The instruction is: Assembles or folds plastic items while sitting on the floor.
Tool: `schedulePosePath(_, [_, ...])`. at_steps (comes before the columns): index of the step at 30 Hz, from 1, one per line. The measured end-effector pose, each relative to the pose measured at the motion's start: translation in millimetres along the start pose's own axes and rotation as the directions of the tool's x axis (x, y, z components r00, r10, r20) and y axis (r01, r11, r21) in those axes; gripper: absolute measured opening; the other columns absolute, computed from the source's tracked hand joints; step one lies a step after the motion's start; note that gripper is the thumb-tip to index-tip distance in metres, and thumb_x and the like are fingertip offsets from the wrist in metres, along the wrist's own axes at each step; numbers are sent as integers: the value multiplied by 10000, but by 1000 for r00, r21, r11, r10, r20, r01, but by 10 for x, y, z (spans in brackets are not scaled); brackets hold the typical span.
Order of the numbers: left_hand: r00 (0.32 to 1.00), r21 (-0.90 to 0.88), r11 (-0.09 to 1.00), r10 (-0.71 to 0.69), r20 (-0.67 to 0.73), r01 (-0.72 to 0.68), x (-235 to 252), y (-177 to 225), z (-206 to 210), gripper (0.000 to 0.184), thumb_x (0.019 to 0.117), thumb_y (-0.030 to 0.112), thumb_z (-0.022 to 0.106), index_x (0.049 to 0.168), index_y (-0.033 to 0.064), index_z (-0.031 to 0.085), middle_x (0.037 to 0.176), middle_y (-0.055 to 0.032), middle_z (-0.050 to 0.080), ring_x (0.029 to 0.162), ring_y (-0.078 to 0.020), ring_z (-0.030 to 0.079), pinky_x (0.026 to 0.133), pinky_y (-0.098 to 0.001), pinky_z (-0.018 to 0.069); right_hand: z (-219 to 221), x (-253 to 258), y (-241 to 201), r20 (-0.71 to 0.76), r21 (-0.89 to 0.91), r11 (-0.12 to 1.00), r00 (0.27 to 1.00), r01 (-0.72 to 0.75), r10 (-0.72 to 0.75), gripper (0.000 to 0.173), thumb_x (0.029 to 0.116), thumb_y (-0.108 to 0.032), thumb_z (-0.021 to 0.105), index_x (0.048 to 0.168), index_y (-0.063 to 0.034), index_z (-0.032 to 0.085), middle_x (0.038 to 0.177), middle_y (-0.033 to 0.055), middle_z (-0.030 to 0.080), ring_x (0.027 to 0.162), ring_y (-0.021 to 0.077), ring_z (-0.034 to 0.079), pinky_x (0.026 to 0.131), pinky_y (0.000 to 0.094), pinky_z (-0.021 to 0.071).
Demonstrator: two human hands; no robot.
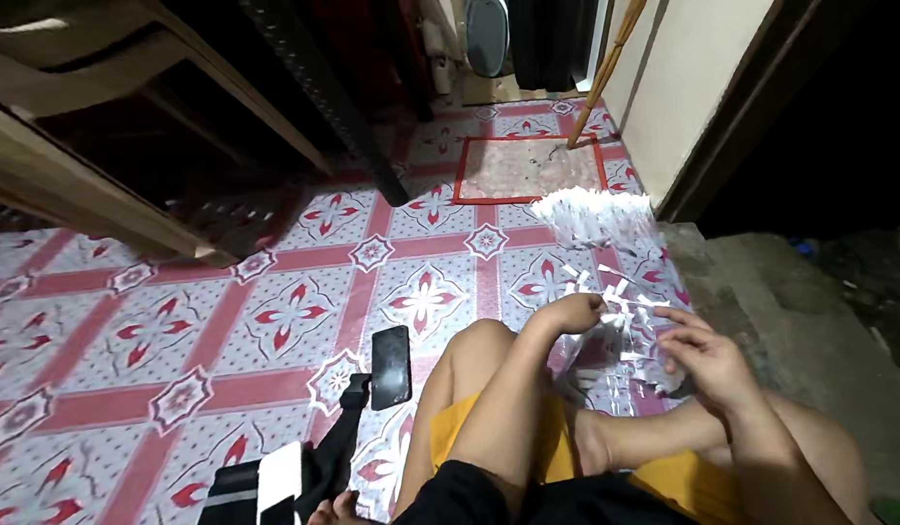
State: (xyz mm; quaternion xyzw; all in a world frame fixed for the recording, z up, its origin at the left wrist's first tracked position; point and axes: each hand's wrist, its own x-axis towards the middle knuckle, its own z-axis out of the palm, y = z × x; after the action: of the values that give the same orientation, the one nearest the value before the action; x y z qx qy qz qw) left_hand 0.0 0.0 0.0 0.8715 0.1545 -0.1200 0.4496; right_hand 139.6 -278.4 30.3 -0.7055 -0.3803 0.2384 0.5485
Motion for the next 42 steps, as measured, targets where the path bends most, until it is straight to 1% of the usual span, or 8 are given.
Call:
schedulePosePath(4, [960,-94,978,200,195,-185,-209,292,44,180,994,290,623,1092,156,693,980,-39,715,865,-165,684,791,-445,588,369,-51,-104,285,-298,953,949,-48,137,146,898,-183,772,1012,-273,788,1631,-81,369,885,124,735,654,356,653])
schedulePosePath(9, [950,-243,937,288,119,-253,-126,228,74,257,974,207,636,1228,178,667,1101,-39,723,939,-156,695,827,-409,594,426,-59,328,323,-318,946,932,-58,166,111,906,-285,770,1016,-300,775,1169,-62,700,819,103,708,663,316,640])
schedulePosePath(12, [980,-32,994,100,-171,-107,-159,247,22,444,951,295,658,1392,296,605,1222,-33,707,1067,-180,695,939,-464,579,355,-56,470,193,-299,946,964,-121,184,96,923,-304,745,1016,-316,765,1103,-77,711,780,98,701,632,315,631])
schedulePosePath(15, [886,106,993,8,-464,46,-292,284,-110,545,879,290,713,1403,372,591,1355,-39,623,1210,-264,617,1000,-562,527,239,-12,514,7,-230,953,979,-198,205,100,944,-313,723,1034,-292,759,1092,-71,715,770,104,694,624,325,624])
schedulePosePath(21, [926,-245,966,-21,-378,-78,-305,347,-119,240,982,379,638,1132,219,736,1014,38,746,919,-108,712,869,-411,606,107,18,404,-109,-76,988,986,-133,124,117,967,-237,706,1073,-216,752,1087,-29,730,721,138,684,604,344,616])
schedulePosePath(30, [937,-671,671,108,-333,-316,-44,620,248,375,939,273,754,1249,81,666,1109,-107,741,1010,-242,723,941,-445,597,228,-6,27,-116,-6,1000,993,22,-22,98,952,-149,714,1036,-162,763,1163,3,710,803,158,698,661,341,634])
schedulePosePath(37, [959,-932,238,134,-248,-274,-62,741,318,366,1065,170,457,1398,20,476,1219,-252,680,1085,-343,689,990,-492,536,244,-82,-146,44,111,991,996,70,-75,82,933,-113,718,998,-111,767,1129,50,714,800,186,697,662,352,630])
schedulePosePath(42, [926,-914,162,127,-355,-372,-311,885,175,445,1042,176,571,1448,57,434,1146,-238,690,996,-316,703,949,-478,557,275,-170,-88,201,119,992,978,34,-58,77,912,-146,754,981,-119,777,1127,46,725,790,178,705,641,343,631])
